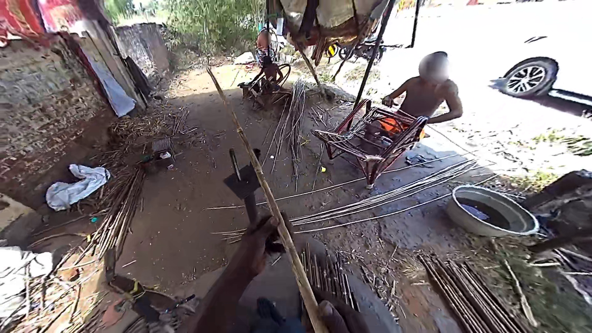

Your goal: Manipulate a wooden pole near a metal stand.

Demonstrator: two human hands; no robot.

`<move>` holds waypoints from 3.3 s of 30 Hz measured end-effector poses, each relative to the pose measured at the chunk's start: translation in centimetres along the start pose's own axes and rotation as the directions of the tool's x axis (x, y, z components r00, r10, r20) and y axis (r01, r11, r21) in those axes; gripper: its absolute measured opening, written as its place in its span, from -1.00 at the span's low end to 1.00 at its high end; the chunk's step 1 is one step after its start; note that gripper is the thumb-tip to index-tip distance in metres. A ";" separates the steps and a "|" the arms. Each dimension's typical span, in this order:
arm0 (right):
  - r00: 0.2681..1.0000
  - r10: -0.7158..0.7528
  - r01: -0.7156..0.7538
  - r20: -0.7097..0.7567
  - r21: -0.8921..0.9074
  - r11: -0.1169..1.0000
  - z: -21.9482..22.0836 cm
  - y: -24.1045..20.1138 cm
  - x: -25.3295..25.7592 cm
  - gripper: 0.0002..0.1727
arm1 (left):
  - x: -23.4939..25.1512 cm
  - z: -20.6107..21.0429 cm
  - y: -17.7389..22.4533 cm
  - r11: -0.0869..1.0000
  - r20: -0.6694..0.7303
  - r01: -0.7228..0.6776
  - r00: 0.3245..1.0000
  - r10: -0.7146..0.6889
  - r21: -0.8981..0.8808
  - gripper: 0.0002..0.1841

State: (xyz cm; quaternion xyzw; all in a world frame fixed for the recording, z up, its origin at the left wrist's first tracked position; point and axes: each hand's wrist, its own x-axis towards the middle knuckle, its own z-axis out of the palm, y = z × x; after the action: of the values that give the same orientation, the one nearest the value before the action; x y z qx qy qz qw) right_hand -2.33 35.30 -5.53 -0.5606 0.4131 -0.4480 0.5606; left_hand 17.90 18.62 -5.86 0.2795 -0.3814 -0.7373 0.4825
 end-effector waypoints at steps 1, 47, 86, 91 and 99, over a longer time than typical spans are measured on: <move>0.993 -0.100 0.094 -0.062 -0.098 0.991 0.5 0.2 0.3 -0.49 | 0.6 -0.6 0.2 0.999 -0.006 -0.006 1.000 0.006 -0.036 -0.66; 0.597 -0.668 0.294 -0.444 -0.654 0.697 -4.2 -5.6 17.8 -0.59 | 14.0 0.1 6.0 0.971 -0.208 0.237 0.951 -0.227 0.023 -0.73; 0.772 -0.513 0.366 -0.375 -0.397 0.842 -8.7 -6.4 13.5 -0.65 | 19.6 -2.2 4.3 -0.333 0.738 -0.659 0.614 0.279 0.674 -0.67; 0.782 -0.359 0.313 -0.510 -0.177 0.933 -19.4 -6.7 21.1 -0.67 | 26.9 -0.1 2.7 -0.424 0.721 -0.596 0.647 0.249 0.682 -0.72; 0.733 -0.591 0.403 -0.337 -0.485 0.776 -5.7 -1.5 15.2 -0.51 | 17.4 1.0 3.3 -0.279 0.767 -0.715 0.597 0.234 0.641 -0.66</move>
State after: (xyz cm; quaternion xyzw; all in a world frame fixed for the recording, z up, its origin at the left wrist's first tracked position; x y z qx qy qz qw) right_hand -4.03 19.16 -3.58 -0.6230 0.4460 -0.6171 0.1791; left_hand 12.20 1.97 -3.35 0.2037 -0.9239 -0.0120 0.3235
